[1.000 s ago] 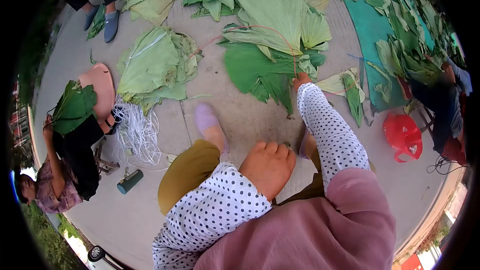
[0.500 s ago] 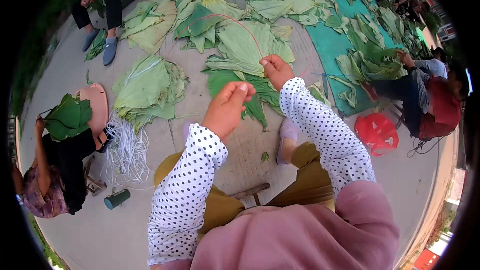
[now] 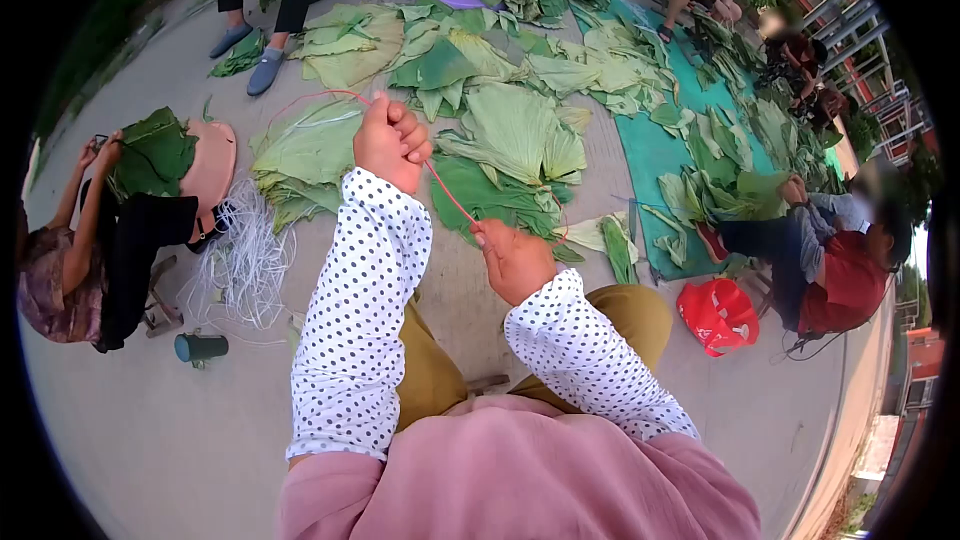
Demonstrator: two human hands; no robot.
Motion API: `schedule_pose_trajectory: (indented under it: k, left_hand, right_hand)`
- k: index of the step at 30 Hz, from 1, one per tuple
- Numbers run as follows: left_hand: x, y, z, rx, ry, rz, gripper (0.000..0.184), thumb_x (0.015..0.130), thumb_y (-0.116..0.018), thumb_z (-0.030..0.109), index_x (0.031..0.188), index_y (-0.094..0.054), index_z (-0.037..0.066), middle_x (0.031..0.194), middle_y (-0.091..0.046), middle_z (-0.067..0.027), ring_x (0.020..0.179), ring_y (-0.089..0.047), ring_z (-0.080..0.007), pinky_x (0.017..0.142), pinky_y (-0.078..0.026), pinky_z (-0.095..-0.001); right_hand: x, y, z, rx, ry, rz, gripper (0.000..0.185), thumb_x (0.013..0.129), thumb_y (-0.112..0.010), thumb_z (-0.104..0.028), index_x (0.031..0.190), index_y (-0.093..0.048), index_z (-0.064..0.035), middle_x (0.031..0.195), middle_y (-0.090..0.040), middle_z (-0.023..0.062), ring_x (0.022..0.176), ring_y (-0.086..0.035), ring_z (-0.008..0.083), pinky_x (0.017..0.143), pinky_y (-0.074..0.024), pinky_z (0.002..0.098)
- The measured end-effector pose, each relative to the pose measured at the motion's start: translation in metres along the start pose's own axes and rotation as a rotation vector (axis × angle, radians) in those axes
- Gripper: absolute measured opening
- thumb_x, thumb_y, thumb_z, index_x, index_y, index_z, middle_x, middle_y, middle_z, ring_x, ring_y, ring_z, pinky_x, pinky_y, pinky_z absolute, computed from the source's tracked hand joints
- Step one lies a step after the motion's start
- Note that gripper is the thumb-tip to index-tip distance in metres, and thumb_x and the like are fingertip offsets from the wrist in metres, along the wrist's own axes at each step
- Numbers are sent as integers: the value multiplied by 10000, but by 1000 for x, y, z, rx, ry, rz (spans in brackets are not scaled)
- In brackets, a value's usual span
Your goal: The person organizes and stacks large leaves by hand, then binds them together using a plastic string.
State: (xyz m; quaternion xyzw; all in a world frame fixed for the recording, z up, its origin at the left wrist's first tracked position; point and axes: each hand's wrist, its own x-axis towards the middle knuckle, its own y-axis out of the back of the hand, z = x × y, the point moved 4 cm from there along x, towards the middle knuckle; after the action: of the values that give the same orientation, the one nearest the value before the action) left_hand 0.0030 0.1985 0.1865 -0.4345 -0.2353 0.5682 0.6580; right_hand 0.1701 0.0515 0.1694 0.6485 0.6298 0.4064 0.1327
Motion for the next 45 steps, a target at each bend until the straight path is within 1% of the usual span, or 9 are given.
schedule_pose_trajectory:
  k: [3, 8, 11, 13, 19, 21, 23, 31, 45]
  left_hand:
    - [-12, 4, 11, 75, -67, 9, 385, 998, -380, 379, 686, -366, 153, 538, -245, 38, 433, -216, -96, 413, -212, -275]
    - [-18, 17, 22, 39, -105, 88, 380, 990, -397, 379, 687, -365, 150, 542, -246, 39, 436, -205, -98, 411, -200, -280]
    - [-18, 18, 25, 72, -149, 127, 373, 985, -405, 376, 690, -370, 151, 544, -243, 39, 439, -203, -99, 411, -200, -280]
    - [-19, 22, 28, 112, -191, 140, 368, 983, -407, 373, 692, -375, 150, 545, -240, 40, 441, -203, -100, 410, -200, -280]
    - [-18, 38, 46, -22, -297, 165, 347, 992, -403, 352, 723, -408, 132, 571, -299, 24, 467, -255, -105, 455, -260, -278]
    - [-20, 28, 48, -151, -361, 265, 329, 998, -395, 358, 783, -456, 116, 582, -315, 22, 477, -279, -104, 475, -288, -275]
    - [-21, 28, 51, -153, -367, 291, 311, 999, -394, 365, 845, -484, 110, 581, -318, 25, 476, -288, -105, 466, -294, -279]
    - [-24, 94, 98, -226, -342, 332, 323, 1003, -352, 362, 767, -409, 148, 532, -262, 33, 409, -199, -103, 381, -176, -285]
    - [-54, 151, 130, -173, -261, 286, 392, 995, -342, 440, 704, -355, 177, 520, -200, 46, 415, -152, -105, 382, -140, -285]
  right_hand:
    - [12, 3, 12, 2, -172, -63, 137, 926, -535, -202, 930, -582, -74, 700, -613, 182, 641, -604, 390, 561, -460, 457]
    - [8, -16, 23, 36, -177, -117, 184, 929, -542, -253, 924, -615, -84, 682, -604, 172, 629, -600, 372, 575, -459, 445]
    - [0, -31, 57, 63, -348, -201, 217, 938, -527, -283, 913, -629, -92, 683, -603, 167, 635, -598, 352, 594, -458, 425]
    - [-3, -34, 69, 115, -367, -211, 218, 954, -532, -245, 878, -628, -65, 615, -555, 89, 584, -537, 156, 575, -430, 317]
    - [-12, -12, 40, -4, -233, -234, 211, 945, -548, -225, 853, -616, -47, 681, -590, 123, 614, -565, 215, 614, -459, 325]
    - [-5, -4, 32, -23, -167, -164, 222, 926, -540, -288, 841, -593, -89, 677, -596, 185, 622, -584, 385, 557, -448, 451]
    - [-3, 1, 26, -193, -90, -162, 231, 923, -539, -291, 829, -586, -86, 672, -602, 178, 610, -590, 389, 549, -458, 469]
    - [-31, 51, -14, -513, 201, -244, 144, 868, -599, -192, 794, -546, -81, 587, -576, 148, 517, -574, 349, 475, -432, 446]
    - [-93, 131, 28, -634, 204, -239, 113, 790, -641, -123, 743, -556, -65, 598, -556, 132, 546, -565, 335, 501, -429, 440]
